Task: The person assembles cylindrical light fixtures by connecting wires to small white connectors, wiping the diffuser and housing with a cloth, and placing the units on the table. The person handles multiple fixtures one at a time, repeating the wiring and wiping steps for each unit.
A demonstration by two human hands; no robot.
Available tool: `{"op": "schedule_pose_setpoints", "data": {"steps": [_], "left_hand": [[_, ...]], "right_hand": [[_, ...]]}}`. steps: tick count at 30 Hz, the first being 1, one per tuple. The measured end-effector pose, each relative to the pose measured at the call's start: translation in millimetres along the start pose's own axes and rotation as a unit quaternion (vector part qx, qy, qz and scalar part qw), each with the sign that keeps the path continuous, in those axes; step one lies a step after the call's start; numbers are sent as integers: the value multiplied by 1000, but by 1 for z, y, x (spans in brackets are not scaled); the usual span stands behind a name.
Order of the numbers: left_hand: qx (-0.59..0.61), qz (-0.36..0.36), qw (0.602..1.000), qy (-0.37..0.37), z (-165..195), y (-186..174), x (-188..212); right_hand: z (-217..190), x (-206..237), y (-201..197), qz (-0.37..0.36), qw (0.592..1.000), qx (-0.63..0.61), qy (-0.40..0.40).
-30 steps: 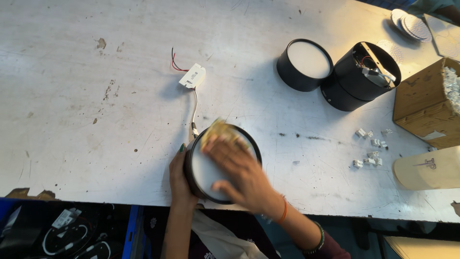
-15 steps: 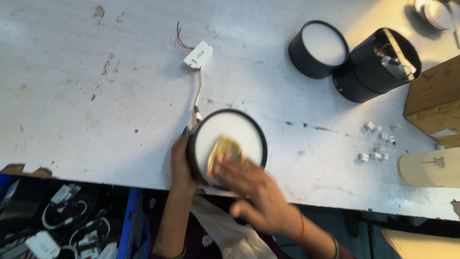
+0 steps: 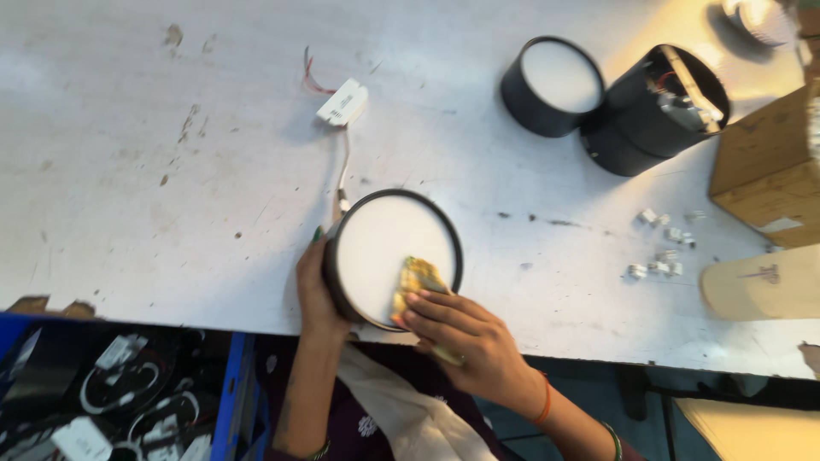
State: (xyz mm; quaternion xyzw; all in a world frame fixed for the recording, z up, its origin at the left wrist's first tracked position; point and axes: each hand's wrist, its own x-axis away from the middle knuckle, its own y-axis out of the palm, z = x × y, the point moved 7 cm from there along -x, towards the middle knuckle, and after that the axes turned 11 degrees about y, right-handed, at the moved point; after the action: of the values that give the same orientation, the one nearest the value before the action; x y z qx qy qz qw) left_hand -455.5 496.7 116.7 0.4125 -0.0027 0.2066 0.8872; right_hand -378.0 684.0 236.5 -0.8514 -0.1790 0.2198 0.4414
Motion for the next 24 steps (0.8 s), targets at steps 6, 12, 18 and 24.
{"op": "schedule_pose_setpoints", "data": {"steps": [6, 12, 18, 24], "left_hand": [[-227, -159, 942, 191, 49, 50, 26], [-387, -308, 826, 268, 45, 104, 58], [-354, -335, 830, 272, 40, 111, 55], [-337, -341, 810, 337, 36, 113, 50]], "right_hand": [[100, 19, -34, 48, 930, -276, 239], [126, -16, -57, 184, 789, -528, 255], [0, -28, -46, 101, 989, -44, -102], [-15, -50, -59, 99, 988, 44, -107]]}}
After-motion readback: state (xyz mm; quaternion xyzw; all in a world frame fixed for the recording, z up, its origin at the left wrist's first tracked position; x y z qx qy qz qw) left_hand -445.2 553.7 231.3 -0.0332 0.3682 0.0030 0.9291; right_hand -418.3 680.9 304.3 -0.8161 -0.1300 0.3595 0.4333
